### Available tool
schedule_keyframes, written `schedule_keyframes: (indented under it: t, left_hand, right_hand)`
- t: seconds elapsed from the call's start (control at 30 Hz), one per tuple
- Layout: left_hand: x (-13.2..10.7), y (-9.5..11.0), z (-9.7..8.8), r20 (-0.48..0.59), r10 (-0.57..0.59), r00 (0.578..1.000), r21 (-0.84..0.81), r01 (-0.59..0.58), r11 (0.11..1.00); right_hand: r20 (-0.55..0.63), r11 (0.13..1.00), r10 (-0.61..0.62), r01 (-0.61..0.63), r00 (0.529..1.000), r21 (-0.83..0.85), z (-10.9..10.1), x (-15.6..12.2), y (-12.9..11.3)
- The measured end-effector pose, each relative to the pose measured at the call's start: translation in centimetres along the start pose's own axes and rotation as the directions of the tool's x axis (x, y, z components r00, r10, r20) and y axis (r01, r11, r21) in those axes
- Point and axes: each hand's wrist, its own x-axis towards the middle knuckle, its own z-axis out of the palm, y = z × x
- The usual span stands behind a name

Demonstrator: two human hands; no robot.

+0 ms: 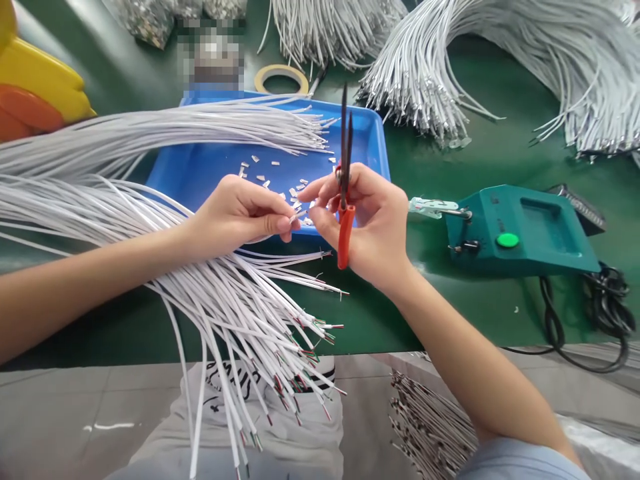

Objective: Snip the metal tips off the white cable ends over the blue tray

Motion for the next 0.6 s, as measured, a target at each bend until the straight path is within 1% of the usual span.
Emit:
schedule_keyframes:
  t: [0.1, 0.2, 0.3, 0.37, 0.43, 0.5, 0.6]
  left_hand:
    - [0.01, -0.24, -0.11, 0.047, 0.042, 0.998, 0.022, -0.043, 0.999]
    - [0.04, -0.39, -0.15, 0.081, 0.065, 0.995, 0.034, -0.068, 0.997]
    - [0.07, -0.28, -0.08, 0.084, 0.045, 0.995, 0.021, -0.047, 0.999]
    - [0.07, -0.14, 0.01, 0.044, 0.012, 0.999, 0.028, -0.013, 1.000]
    - [0.05, -0.03, 0.11, -0.020, -0.006, 1.000, 0.050, 0.007, 0.999]
    - [0.00, -0.01, 0.20, -0.073, 0.005, 0.997, 0.064, 0.000, 0.998]
    - [-0.06, -0.06, 0.29, -0.112, 0.014, 0.994, 0.047, -0.009, 0.999]
  right_hand:
    - [0.037, 0.996, -0.079, 0.077, 0.996, 0.037, 0.16, -0.12, 0.19]
    - [0.029, 0.995, -0.101, 0.100, 0.994, 0.024, 0.32, -0.12, 0.35]
    - [0.022, 0.994, -0.109, 0.108, 0.994, 0.022, 0.41, -0.13, 0.33]
    - [0.007, 0.996, -0.090, 0.090, 0.996, 0.025, 0.45, -0.16, 0.28]
    - [-0.018, 0.998, -0.050, 0.051, 0.999, 0.047, 0.49, -0.19, 0.24]
    - [-0.028, 0.996, -0.023, 0.025, 0.999, 0.086, 0.51, -0.20, 0.24]
    - [-0.007, 0.994, -0.003, 0.003, 1.000, 0.108, 0.47, -0.15, 0.19]
